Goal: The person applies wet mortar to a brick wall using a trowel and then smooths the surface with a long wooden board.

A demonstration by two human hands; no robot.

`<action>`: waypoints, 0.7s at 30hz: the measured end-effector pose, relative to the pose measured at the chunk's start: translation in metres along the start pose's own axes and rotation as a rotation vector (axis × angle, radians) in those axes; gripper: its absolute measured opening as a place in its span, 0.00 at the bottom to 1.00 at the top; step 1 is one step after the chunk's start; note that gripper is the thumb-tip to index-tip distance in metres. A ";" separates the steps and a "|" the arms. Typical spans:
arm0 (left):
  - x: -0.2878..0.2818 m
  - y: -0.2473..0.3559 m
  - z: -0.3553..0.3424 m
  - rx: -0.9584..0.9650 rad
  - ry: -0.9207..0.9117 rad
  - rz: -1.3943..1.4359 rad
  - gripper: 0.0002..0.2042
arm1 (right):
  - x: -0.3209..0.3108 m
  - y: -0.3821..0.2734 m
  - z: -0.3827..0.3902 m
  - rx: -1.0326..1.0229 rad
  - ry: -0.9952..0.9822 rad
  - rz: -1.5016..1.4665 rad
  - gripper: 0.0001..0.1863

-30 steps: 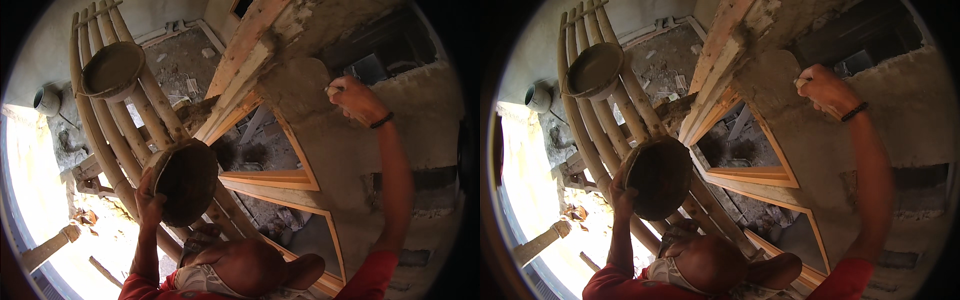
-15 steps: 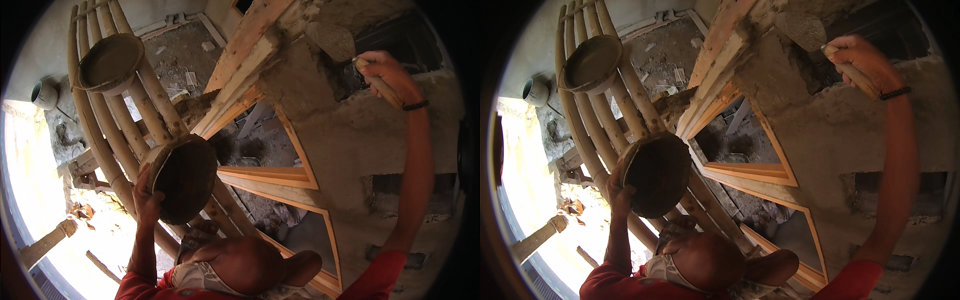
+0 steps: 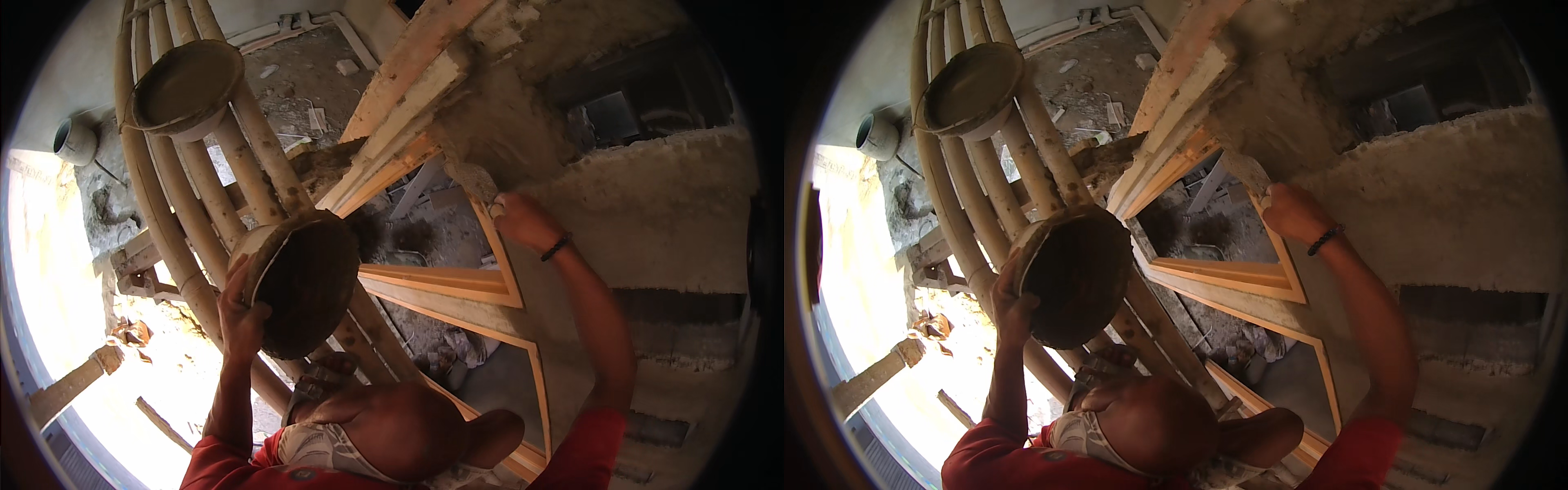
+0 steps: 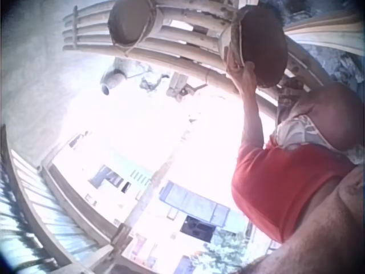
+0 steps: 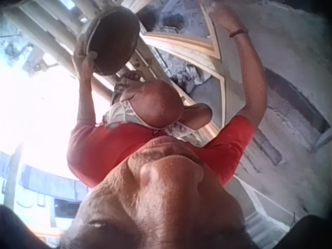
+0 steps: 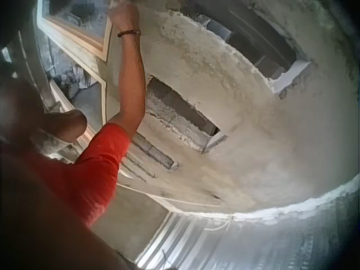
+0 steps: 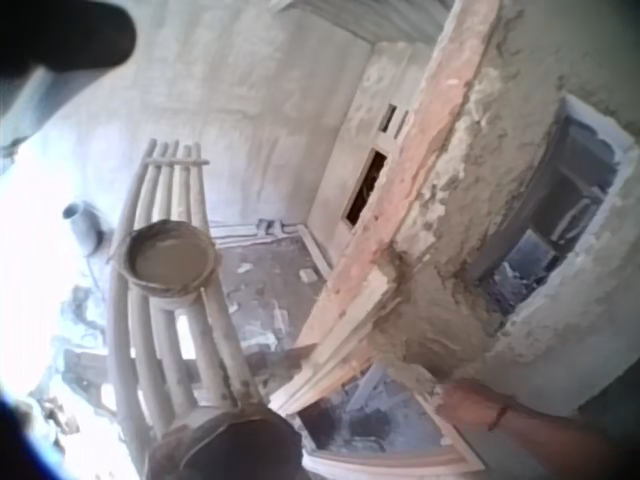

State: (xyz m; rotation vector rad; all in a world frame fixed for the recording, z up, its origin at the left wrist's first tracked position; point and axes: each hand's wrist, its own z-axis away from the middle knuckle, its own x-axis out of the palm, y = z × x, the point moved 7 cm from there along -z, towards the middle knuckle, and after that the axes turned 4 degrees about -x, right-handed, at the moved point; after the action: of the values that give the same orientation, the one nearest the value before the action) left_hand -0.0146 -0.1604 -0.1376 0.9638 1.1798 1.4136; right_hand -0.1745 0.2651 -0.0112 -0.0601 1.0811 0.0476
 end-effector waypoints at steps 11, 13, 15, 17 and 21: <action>-0.001 -0.011 0.002 -0.062 0.006 0.091 0.37 | -0.082 -0.020 -0.024 0.111 0.143 -0.349 0.20; 0.001 -0.007 0.002 -0.034 0.007 0.058 0.37 | -0.097 -0.023 -0.015 0.137 0.156 -0.380 0.20; 0.000 -0.006 0.001 -0.019 0.013 0.037 0.37 | -0.112 -0.021 -0.008 0.161 0.141 -0.416 0.20; 0.000 -0.003 0.001 -0.006 0.009 0.034 0.37 | -0.131 -0.017 0.010 0.130 0.215 -0.454 0.21; -0.002 -0.005 0.001 -0.026 0.015 0.059 0.37 | -0.131 -0.017 0.041 0.007 0.459 -0.437 0.23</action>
State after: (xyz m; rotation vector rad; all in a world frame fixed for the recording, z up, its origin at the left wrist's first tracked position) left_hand -0.0125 -0.1623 -0.1420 0.9781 1.1498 1.4820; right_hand -0.1988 0.2500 0.1241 -0.3113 1.5044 -0.3803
